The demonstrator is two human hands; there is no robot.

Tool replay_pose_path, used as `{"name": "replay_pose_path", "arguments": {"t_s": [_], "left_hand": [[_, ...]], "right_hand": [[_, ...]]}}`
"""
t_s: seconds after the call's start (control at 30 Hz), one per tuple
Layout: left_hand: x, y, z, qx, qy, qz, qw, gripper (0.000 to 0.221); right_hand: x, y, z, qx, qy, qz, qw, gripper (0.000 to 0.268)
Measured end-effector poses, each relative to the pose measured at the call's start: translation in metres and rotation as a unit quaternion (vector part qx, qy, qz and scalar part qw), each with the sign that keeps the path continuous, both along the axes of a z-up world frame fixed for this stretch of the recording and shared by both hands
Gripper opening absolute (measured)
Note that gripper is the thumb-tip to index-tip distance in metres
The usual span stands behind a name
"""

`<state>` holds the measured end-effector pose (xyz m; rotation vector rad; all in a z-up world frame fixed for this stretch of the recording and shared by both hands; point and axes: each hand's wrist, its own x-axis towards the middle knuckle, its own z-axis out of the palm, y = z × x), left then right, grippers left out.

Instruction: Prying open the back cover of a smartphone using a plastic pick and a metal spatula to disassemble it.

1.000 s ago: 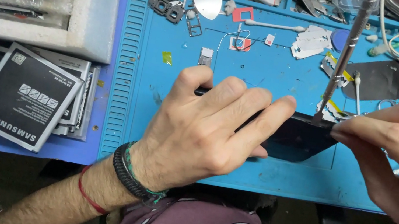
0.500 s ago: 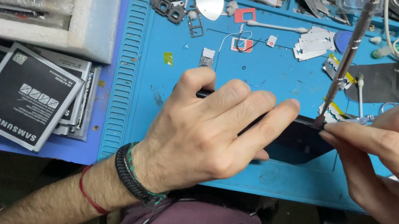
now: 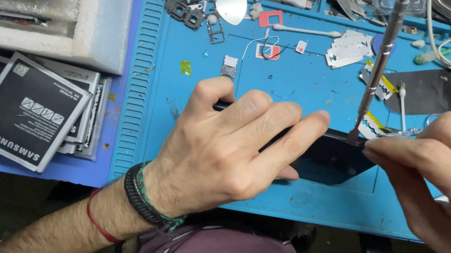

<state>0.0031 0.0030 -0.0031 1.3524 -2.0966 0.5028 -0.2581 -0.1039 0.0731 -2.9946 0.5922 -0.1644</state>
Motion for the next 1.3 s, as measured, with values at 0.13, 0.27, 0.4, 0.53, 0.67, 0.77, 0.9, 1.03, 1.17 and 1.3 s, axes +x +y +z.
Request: {"name": "replay_pose_path", "arguments": {"t_s": [0.13,0.27,0.4,0.53,0.67,0.77,0.9,1.03,1.17,1.3], "left_hand": [[0.001,0.002,0.002,-0.009,0.010,-0.002,1.000,0.029],[0.001,-0.001,0.001,-0.018,0.023,0.001,1.000,0.029],[-0.001,-0.001,0.001,-0.031,0.030,-0.006,0.999,0.033],[-0.001,0.000,0.001,-0.007,0.014,-0.004,1.000,0.029],[0.000,0.001,0.000,-0.006,0.009,0.002,1.000,0.032],[0.001,0.000,0.002,-0.004,0.013,-0.001,1.000,0.030],[0.001,0.000,0.000,0.004,0.009,-0.001,1.000,0.041],[0.001,0.000,0.001,0.002,0.016,-0.002,1.000,0.033],[0.000,0.000,0.001,-0.004,0.021,-0.001,1.000,0.026],[-0.001,-0.001,0.002,-0.007,0.021,0.001,1.000,0.024]], "right_hand": [[0.002,0.001,0.000,0.014,0.029,-0.041,0.999,0.022],[-0.025,-0.003,-0.011,0.041,0.031,-0.123,0.991,0.018],[-0.075,-0.017,-0.056,0.198,0.059,-0.299,0.932,0.023],[-0.041,-0.002,-0.020,0.101,0.079,-0.163,0.978,0.047],[-0.005,0.007,-0.006,0.076,-0.016,-0.114,0.990,0.029],[-0.002,0.010,-0.008,0.077,-0.039,-0.111,0.990,0.024],[-0.006,0.007,-0.011,0.050,-0.009,-0.093,0.994,0.032],[-0.007,0.006,-0.011,0.046,-0.015,-0.066,0.997,0.032],[-0.015,0.004,-0.011,0.043,0.033,-0.081,0.995,0.040],[-0.011,0.007,-0.013,0.025,0.026,-0.095,0.995,0.033]]}}
